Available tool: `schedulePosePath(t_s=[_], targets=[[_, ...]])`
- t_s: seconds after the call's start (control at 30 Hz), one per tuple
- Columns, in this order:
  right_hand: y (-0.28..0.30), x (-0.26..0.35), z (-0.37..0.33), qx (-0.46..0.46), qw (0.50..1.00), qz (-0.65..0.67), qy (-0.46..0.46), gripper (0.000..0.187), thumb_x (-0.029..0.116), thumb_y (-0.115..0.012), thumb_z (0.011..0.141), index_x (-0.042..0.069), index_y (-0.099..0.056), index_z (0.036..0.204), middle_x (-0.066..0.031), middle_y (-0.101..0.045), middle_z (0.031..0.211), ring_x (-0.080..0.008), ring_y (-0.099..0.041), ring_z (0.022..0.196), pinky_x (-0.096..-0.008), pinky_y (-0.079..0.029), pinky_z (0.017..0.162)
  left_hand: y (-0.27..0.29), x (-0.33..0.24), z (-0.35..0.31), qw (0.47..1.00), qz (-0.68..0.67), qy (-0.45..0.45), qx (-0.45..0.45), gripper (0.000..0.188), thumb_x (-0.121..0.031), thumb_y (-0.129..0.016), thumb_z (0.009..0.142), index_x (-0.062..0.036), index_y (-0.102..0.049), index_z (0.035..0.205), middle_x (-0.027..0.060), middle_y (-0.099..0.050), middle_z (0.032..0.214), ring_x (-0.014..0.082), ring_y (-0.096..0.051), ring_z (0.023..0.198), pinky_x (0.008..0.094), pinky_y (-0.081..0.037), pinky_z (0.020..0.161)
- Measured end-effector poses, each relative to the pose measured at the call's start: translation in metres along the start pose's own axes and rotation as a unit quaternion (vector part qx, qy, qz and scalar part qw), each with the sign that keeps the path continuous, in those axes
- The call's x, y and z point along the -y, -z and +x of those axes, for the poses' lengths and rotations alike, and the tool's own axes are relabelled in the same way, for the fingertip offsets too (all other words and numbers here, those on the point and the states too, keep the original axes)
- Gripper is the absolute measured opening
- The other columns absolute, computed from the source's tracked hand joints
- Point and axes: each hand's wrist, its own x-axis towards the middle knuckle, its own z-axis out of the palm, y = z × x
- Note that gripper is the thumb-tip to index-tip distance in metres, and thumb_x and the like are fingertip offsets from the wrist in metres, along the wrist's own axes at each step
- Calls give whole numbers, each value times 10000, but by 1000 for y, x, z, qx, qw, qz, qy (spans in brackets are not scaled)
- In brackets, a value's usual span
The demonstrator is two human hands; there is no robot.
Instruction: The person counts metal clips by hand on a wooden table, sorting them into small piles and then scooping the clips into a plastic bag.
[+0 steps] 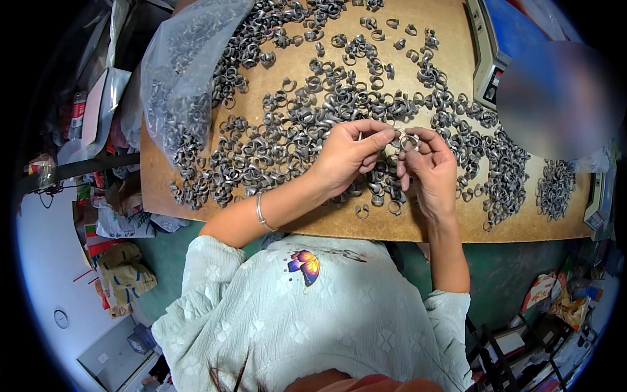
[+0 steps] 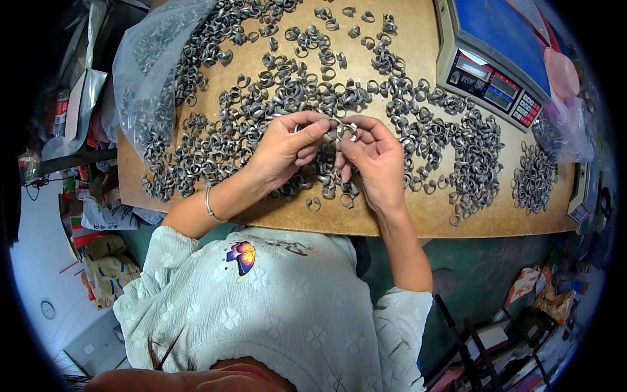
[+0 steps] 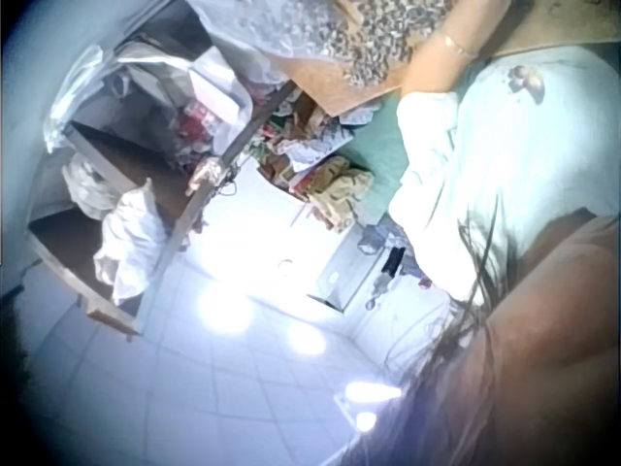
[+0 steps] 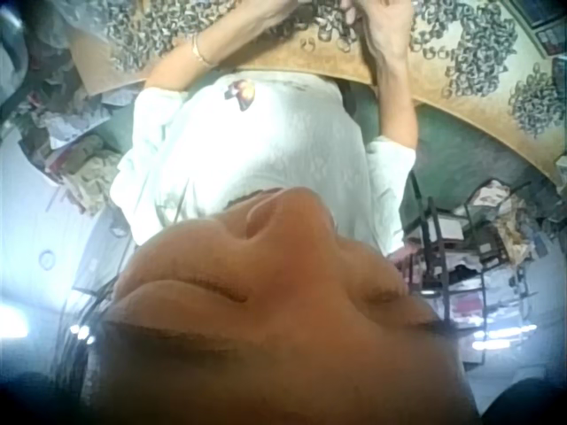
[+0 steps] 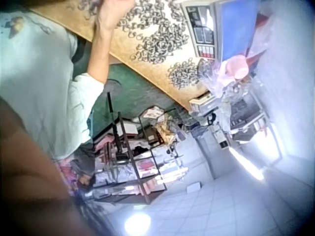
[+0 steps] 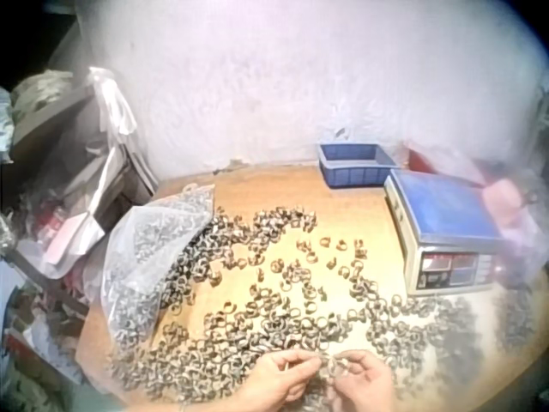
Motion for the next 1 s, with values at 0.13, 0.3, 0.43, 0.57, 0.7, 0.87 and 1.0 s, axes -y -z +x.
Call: schedulePosePath(t_s=[0.13, 0.3, 0.43, 0.57, 0.7, 0.87, 1.0], targets=[[-5, 8, -3, 39, 999, 16, -14, 275, 9, -610, 868, -51, -543, 1128, -100, -607, 913, -149, -626, 727, -220, -521, 515, 2, -1, -1, 999, -40, 33, 2, 151, -133, -599, 924, -8, -612, 1009, -31, -522, 664, 21, -342, 475, 166, -263, 423], [0, -2, -8, -1, 994, -73, 84, 209, -58, -622, 822, -38, -572, 1024, -87, -612, 877, -143, -613, 767, -234, -518, 572, 3, 1, -10, 999, 30, 1, 41, 159, -135, -583, 932, -1, -601, 1014, -17, -535, 702, 21, -357, 470, 169, -272, 416], [-2, 1, -10, -13, 946, -248, 207, 145, -43, -712, 719, -40, -610, 821, -93, -613, 834, -155, -598, 759, -256, -494, 658, -4, 1, -18, 983, 168, -68, 24, 149, -103, -594, 906, 14, -622, 994, -6, -574, 712, 32, -452, 539, 189, -334, 461], [10, 7, -11, 84, 933, -264, 229, 167, -11, -729, 709, -31, -609, 823, -93, -615, 817, -193, -595, 748, -285, -471, 662, -6, -2, -29, 922, 352, -160, 17, 140, -78, -622, 861, 24, -664, 947, 24, -660, 796, 59, -571, 726, 210, -453, 640], [8, 8, -18, 102, 937, -240, 232, 163, 0, -732, 715, -27, -608, 818, -98, -616, 801, -197, -590, 740, -285, -456, 647, -13, -7, -38, 935, 339, -100, 28, 144, -76, -625, 858, 23, -667, 954, 24, -659, 784, 61, -578, 734, 208, -458, 658], [5, 16, -28, 83, 938, -284, 181, 115, 71, -699, 783, -6, -621, 816, -67, -608, 728, -166, -581, 638, -268, -435, 558, -11, -8, -37, 976, 213, -8, 47, 114, -30, -582, 879, 24, -666, 933, 10, -617, 688, 17, -463, 474, 168, -328, 408], [0, 22, -36, 60, 930, -324, 164, 120, 69, -702, 779, -11, -623, 820, -73, -605, 715, -155, -573, 614, -262, -416, 511, -15, -3, -39, 964, 258, -56, 32, 112, -20, -575, 880, 25, -667, 925, 21, -620, 691, 17, -461, 468, 170, -321, 398]])
